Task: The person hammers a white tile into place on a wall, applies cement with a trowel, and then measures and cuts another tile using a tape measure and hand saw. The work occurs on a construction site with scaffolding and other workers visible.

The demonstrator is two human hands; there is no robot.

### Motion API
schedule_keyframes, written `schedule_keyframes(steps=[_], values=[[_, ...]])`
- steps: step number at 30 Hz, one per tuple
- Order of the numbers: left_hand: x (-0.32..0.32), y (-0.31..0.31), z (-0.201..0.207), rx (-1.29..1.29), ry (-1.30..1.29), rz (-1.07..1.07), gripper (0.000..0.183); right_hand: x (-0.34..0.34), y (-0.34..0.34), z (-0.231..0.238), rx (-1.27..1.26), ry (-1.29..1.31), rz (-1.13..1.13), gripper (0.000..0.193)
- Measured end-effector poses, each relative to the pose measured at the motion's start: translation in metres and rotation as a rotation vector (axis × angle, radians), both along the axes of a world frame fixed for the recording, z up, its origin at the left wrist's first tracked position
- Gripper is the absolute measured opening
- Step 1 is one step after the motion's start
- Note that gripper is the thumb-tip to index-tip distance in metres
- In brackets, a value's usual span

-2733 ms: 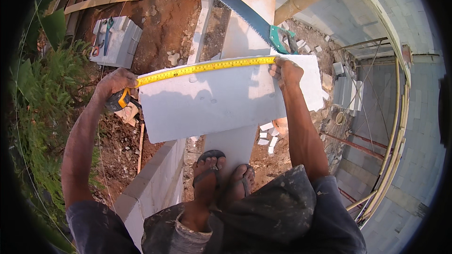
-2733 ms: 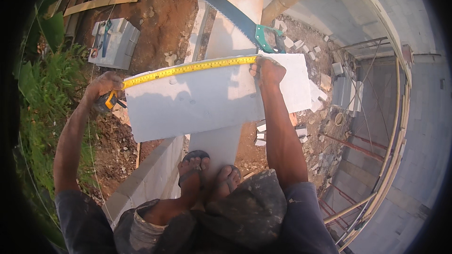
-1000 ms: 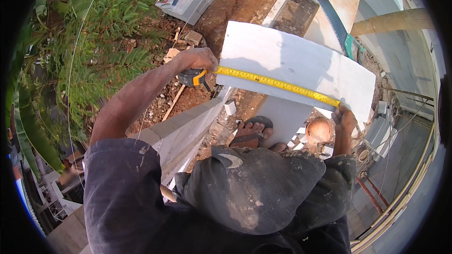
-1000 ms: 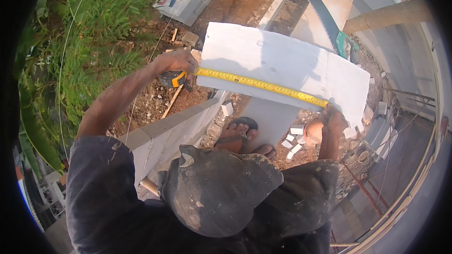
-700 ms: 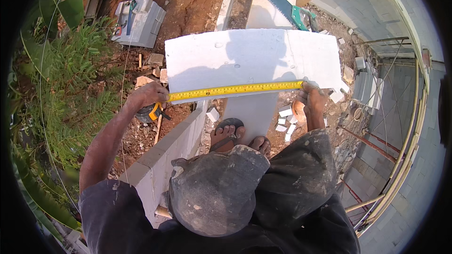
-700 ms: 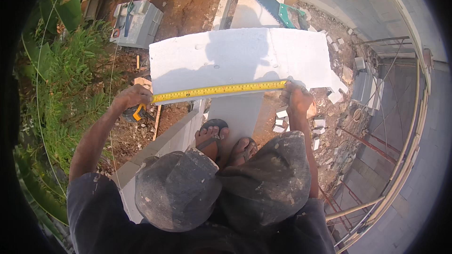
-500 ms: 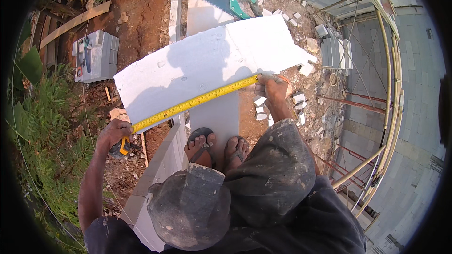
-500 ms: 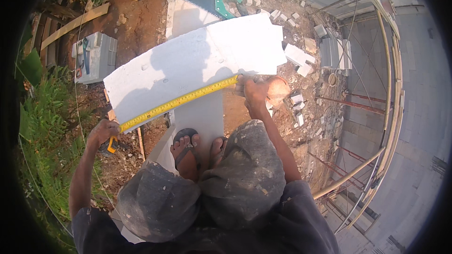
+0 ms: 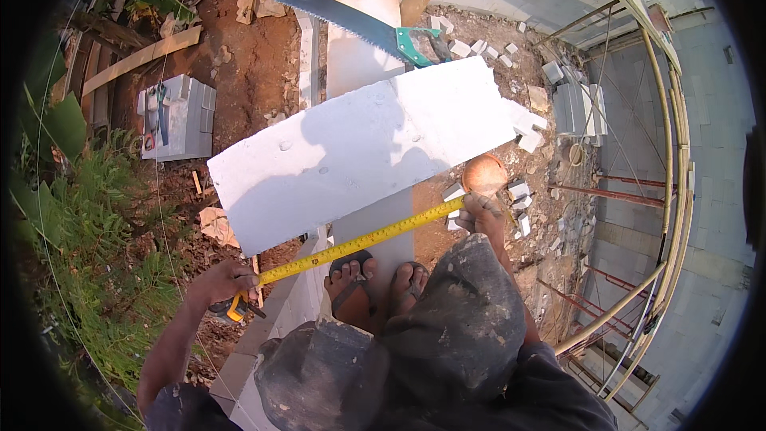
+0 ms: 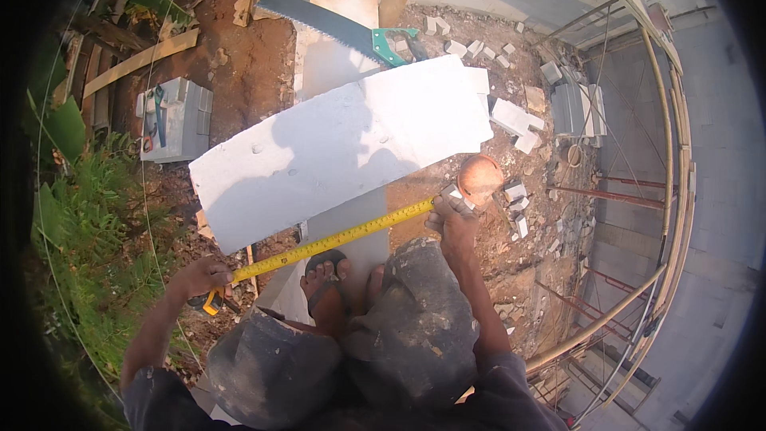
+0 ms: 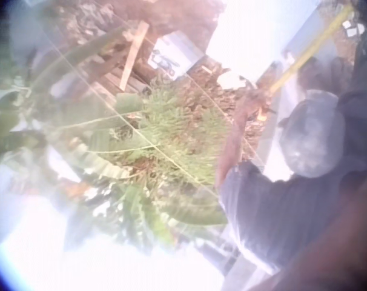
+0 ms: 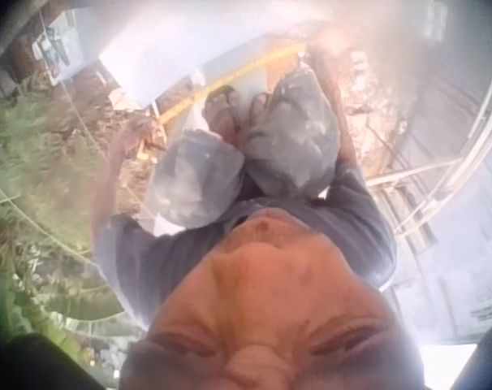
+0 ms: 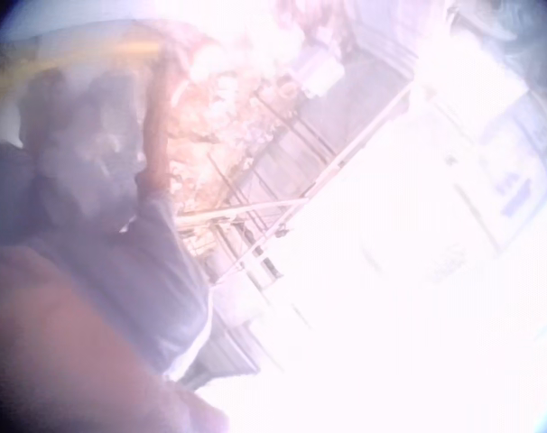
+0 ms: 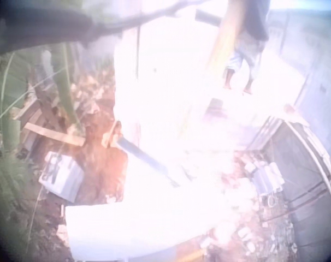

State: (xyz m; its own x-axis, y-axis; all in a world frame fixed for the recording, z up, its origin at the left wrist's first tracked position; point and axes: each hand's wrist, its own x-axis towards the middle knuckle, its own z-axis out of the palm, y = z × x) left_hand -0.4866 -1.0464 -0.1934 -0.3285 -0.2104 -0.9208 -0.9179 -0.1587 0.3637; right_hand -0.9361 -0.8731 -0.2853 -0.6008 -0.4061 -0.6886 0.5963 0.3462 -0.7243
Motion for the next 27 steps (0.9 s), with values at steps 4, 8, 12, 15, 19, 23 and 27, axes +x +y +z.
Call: schedule_keyframes(steps=[4,8,12,15,19,23,27], values=[[-0.039,0.021,0.008,0.217,0.053,0.078,0.061,-0.035,-0.024,0.031,-0.249,0.134,0.192,0.026],[-0.08,0.033,-0.014,0.259,0.288,0.277,0.072,-0.001,-0.077,0.077,-0.37,0.14,0.496,0.027],[-0.161,0.015,-0.007,0.19,0.41,0.419,0.077,0.048,-0.101,0.071,-0.343,0.284,0.955,0.028],[-0.202,0.001,-0.004,0.064,0.582,0.501,0.078,0.063,-0.111,0.067,-0.394,0.358,0.989,0.035],[-0.22,-0.018,-0.007,-0.132,0.619,0.717,0.078,0.061,-0.112,0.068,-0.367,0.187,0.943,0.063],[-0.237,-0.034,-0.026,-0.325,0.583,1.099,0.074,0.062,-0.116,0.064,-0.434,0.135,1.196,0.086],[-0.26,-0.051,-0.012,-0.333,0.618,1.241,0.069,0.051,-0.163,0.068,-0.31,0.19,1.021,0.07]])
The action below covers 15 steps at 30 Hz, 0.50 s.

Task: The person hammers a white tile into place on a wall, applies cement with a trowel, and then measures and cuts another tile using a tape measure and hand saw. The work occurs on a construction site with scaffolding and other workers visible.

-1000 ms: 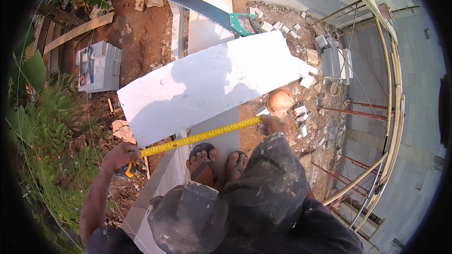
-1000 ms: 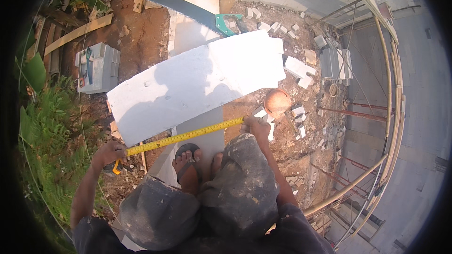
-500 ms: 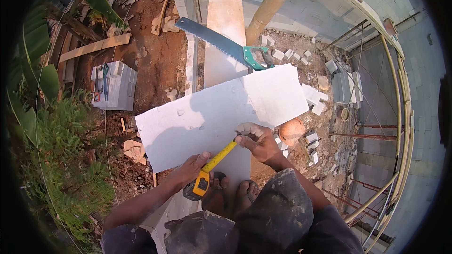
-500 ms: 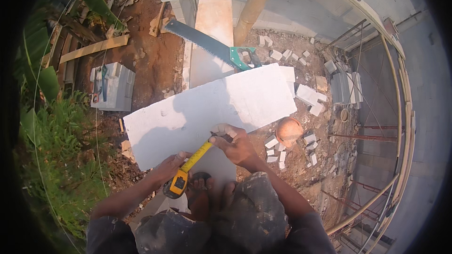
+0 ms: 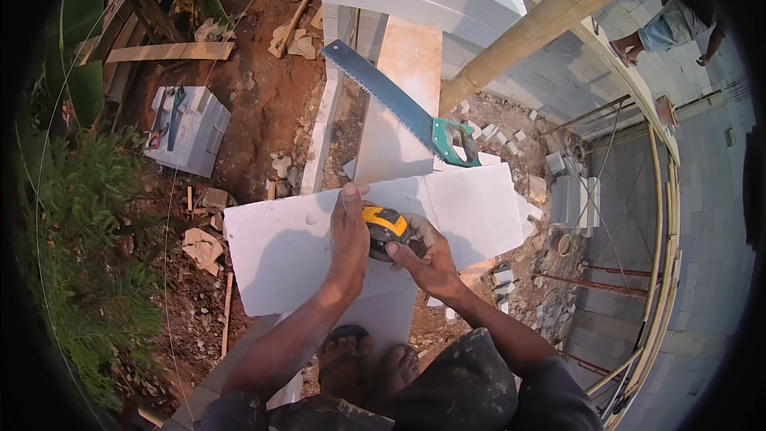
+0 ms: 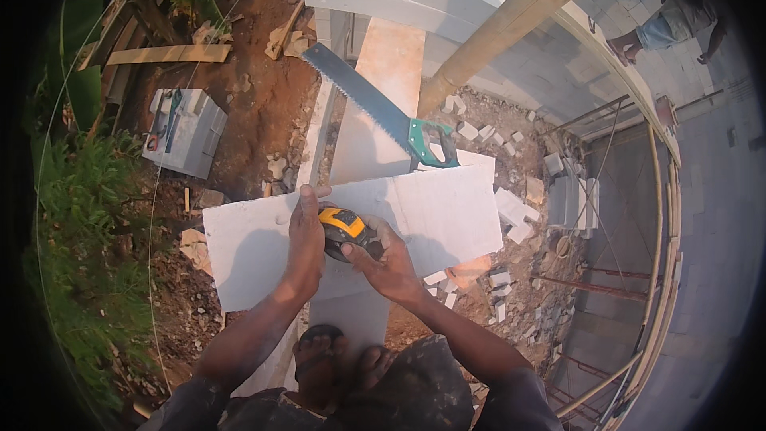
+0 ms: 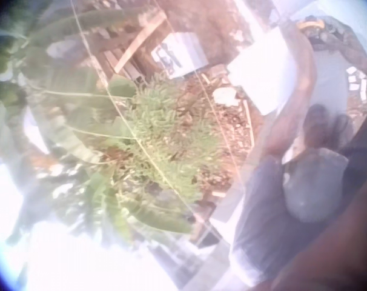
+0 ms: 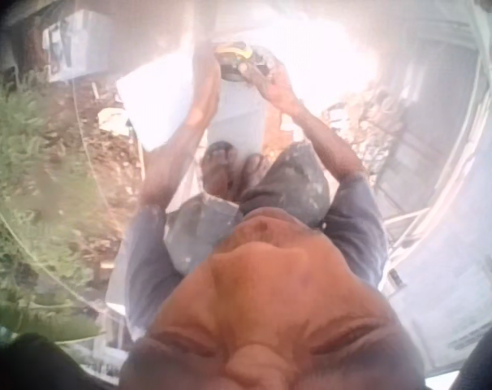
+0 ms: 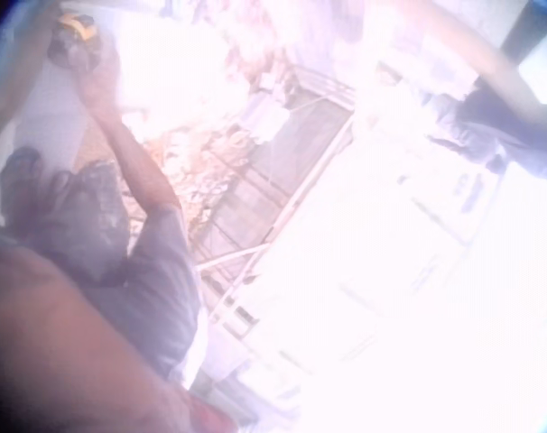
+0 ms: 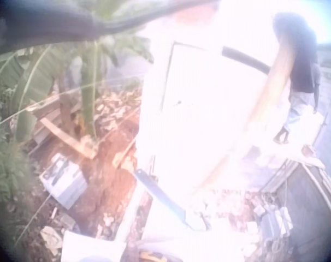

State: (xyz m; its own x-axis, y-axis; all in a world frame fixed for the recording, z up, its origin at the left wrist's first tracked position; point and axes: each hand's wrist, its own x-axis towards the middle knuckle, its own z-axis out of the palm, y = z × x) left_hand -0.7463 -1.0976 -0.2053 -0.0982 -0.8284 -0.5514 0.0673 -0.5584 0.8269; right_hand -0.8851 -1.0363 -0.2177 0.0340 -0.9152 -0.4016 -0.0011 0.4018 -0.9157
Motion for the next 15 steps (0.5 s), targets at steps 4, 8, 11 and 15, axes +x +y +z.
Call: schedule_keyframes(steps=[4,8,11,15], values=[[0.018,-0.018,-0.013,-0.391,-0.23,0.027,0.055,-0.023,-0.074,-0.016,-0.227,0.06,-0.066,0.045],[0.08,-0.007,-0.035,-0.751,-0.736,0.158,0.048,-0.07,-0.18,-0.06,-0.113,0.118,-0.369,0.041],[0.134,0.026,-0.049,-0.634,-0.904,0.221,0.04,-0.108,-0.258,-0.106,0.079,0.18,-0.547,0.041],[0.172,0.063,-0.064,-0.534,-1.083,0.069,0.046,-0.141,-0.315,-0.146,0.12,0.106,-0.563,0.039]])
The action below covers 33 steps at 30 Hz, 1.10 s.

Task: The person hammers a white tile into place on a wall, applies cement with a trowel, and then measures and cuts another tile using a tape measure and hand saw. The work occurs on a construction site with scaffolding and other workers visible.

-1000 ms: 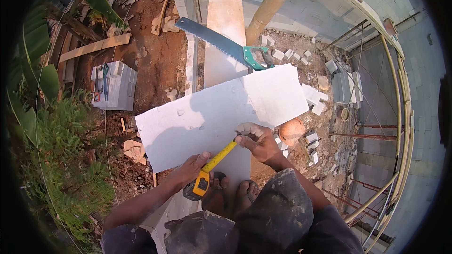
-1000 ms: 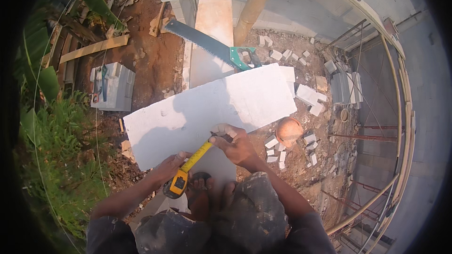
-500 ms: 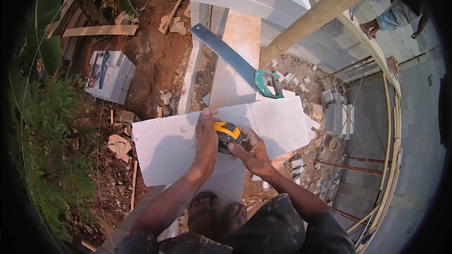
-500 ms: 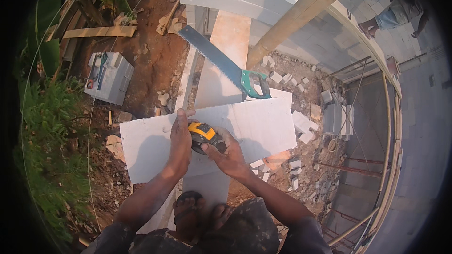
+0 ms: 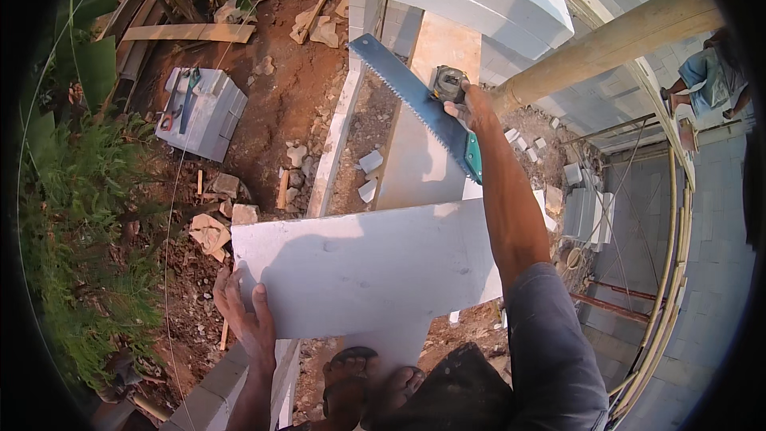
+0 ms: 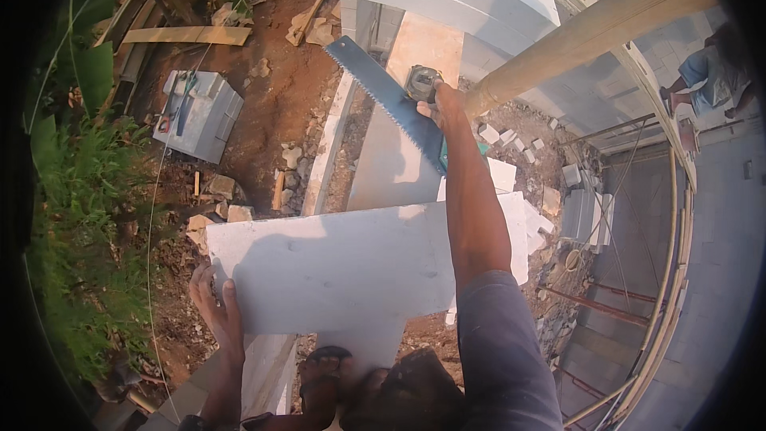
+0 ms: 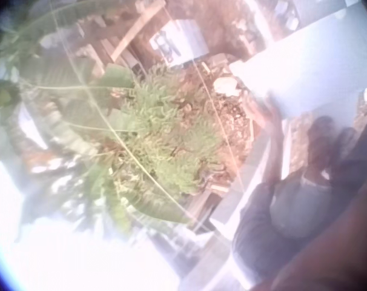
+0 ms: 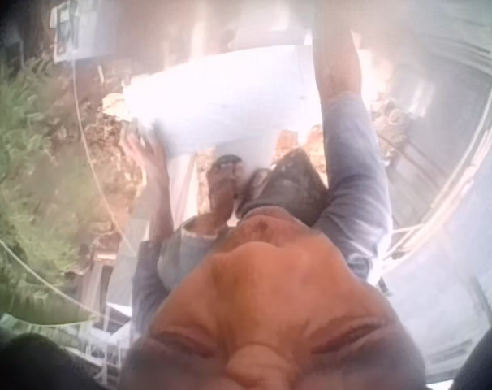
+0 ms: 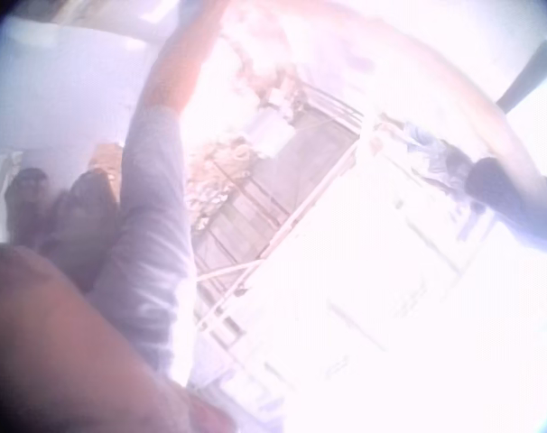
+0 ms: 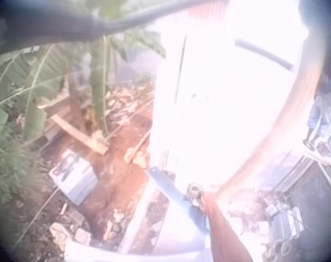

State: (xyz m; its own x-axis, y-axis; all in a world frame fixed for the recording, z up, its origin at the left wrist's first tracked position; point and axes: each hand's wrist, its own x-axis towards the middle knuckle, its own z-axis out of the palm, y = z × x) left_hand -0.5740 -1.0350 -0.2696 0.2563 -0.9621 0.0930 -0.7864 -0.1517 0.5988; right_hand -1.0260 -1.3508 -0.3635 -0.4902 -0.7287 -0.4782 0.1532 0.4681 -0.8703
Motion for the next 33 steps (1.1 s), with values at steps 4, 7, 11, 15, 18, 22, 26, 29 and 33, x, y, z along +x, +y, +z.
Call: schedule_keyframes(steps=[4,7,11,15,18,22,26,29,33], values=[[0.029,0.018,-0.007,0.174,0.166,0.127,0.065,0.007,0.013,-0.008,0.084,0.671,0.082,0.042],[0.035,0.016,0.006,0.413,0.545,0.232,0.08,-0.009,0.045,-0.01,0.189,0.986,0.201,0.049],[0.028,0.016,0.011,0.607,0.576,0.392,0.083,-0.018,0.082,-0.009,0.42,1.154,0.244,0.067],[0.019,0.014,-0.017,0.59,0.733,0.328,0.085,-0.112,0.091,-0.058,0.349,0.867,0.214,0.083],[0.036,0.017,-0.006,0.523,0.721,0.335,0.087,-0.054,0.101,-0.02,0.375,0.506,0.28,0.091],[0.022,0.011,-0.008,0.546,0.795,0.299,0.089,-0.095,0.112,-0.012,-0.012,0.323,0.34,0.074],[0.053,0.025,-0.04,0.562,0.739,0.427,0.091,-0.046,0.102,0.06,-0.107,0.165,0.295,0.048],[0.046,0.025,-0.033,0.607,0.828,0.348,0.098,-0.021,0.101,0.105,-0.169,0.522,0.407,0.04],[0.047,0.02,-0.018,0.646,0.774,0.414,0.112,0.01,0.143,0.176,-0.079,0.9,0.395,0.037]])
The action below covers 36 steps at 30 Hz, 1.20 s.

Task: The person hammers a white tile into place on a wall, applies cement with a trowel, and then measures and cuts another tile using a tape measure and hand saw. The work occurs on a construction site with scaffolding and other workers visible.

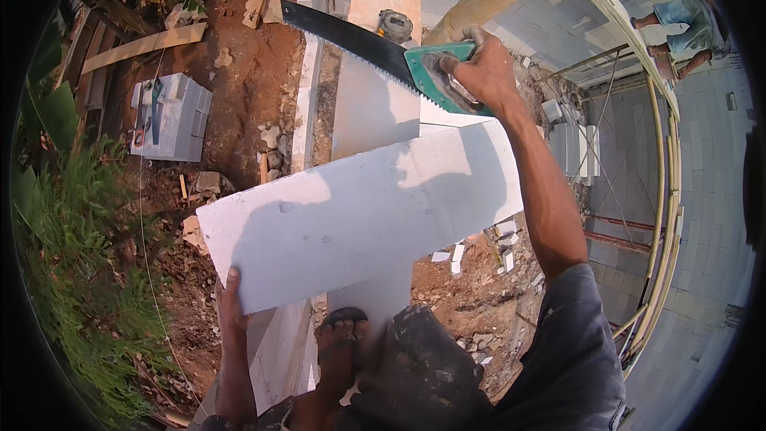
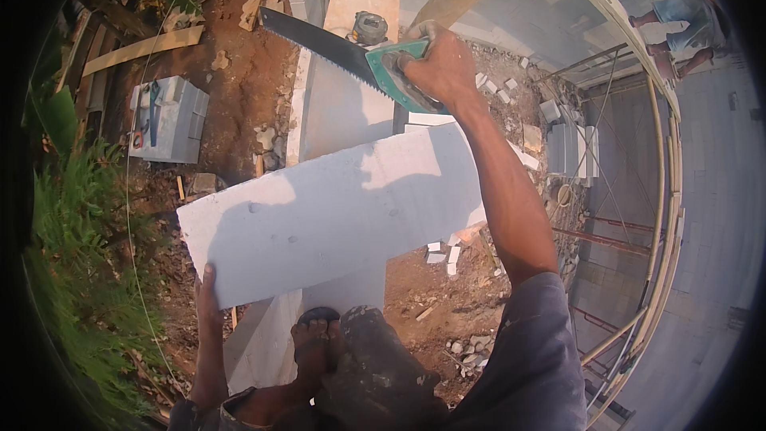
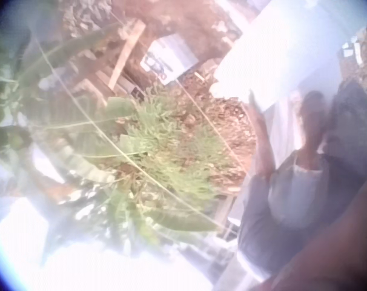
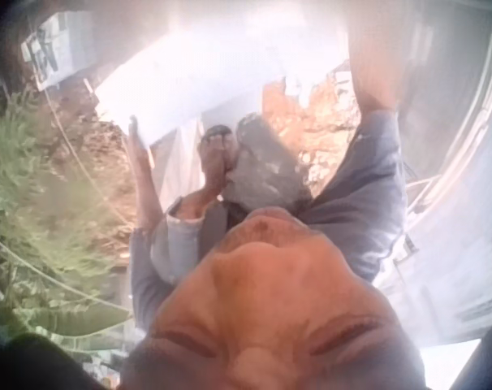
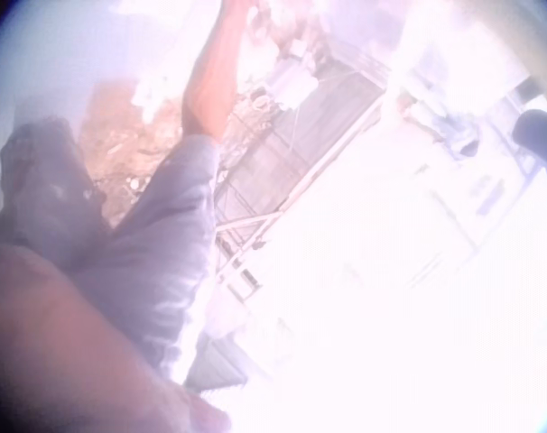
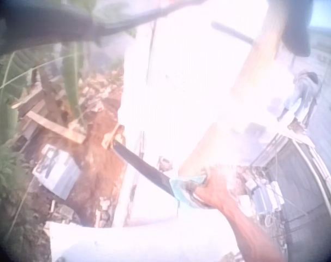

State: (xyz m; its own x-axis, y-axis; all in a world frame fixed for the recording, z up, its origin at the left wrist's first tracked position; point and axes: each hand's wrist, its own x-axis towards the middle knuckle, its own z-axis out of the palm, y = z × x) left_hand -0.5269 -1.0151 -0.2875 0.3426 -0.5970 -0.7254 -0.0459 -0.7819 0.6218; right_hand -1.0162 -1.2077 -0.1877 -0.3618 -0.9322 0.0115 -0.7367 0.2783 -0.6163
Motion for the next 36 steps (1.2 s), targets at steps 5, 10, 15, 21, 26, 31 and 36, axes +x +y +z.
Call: schedule_keyframes(steps=[5,10,15,21,26,31,36], values=[[-0.001,-0.008,-0.001,-0.137,0.058,-0.036,0.105,-0.032,0.104,-0.003,-0.284,-0.288,-0.222,0.022],[-0.011,-0.016,-0.012,-0.156,0.026,0.008,0.084,-0.096,0.217,-0.075,-0.404,-0.864,-0.406,0.02],[0.005,-0.053,-0.015,-0.212,0.098,-0.089,0.079,-0.071,0.26,-0.089,-0.426,-0.947,-0.457,0.017],[0.026,-0.09,-0.015,-0.216,0.071,-0.237,0.076,0.025,0.305,-0.015,-0.404,-0.931,-0.514,0.02],[0.013,-0.102,-0.012,-0.22,0.136,-0.302,0.076,0.078,0.368,-0.008,-0.25,-0.698,-0.583,0.028],[0.019,-0.11,-0.015,-0.198,0.103,-0.363,0.077,0.114,0.373,-0.008,-0.143,-0.716,-0.701,0.033],[0.031,-0.116,-0.033,-0.19,0.262,-0.316,0.078,0.122,0.37,-0.001,-0.11,-0.653,-0.674,0.039]])
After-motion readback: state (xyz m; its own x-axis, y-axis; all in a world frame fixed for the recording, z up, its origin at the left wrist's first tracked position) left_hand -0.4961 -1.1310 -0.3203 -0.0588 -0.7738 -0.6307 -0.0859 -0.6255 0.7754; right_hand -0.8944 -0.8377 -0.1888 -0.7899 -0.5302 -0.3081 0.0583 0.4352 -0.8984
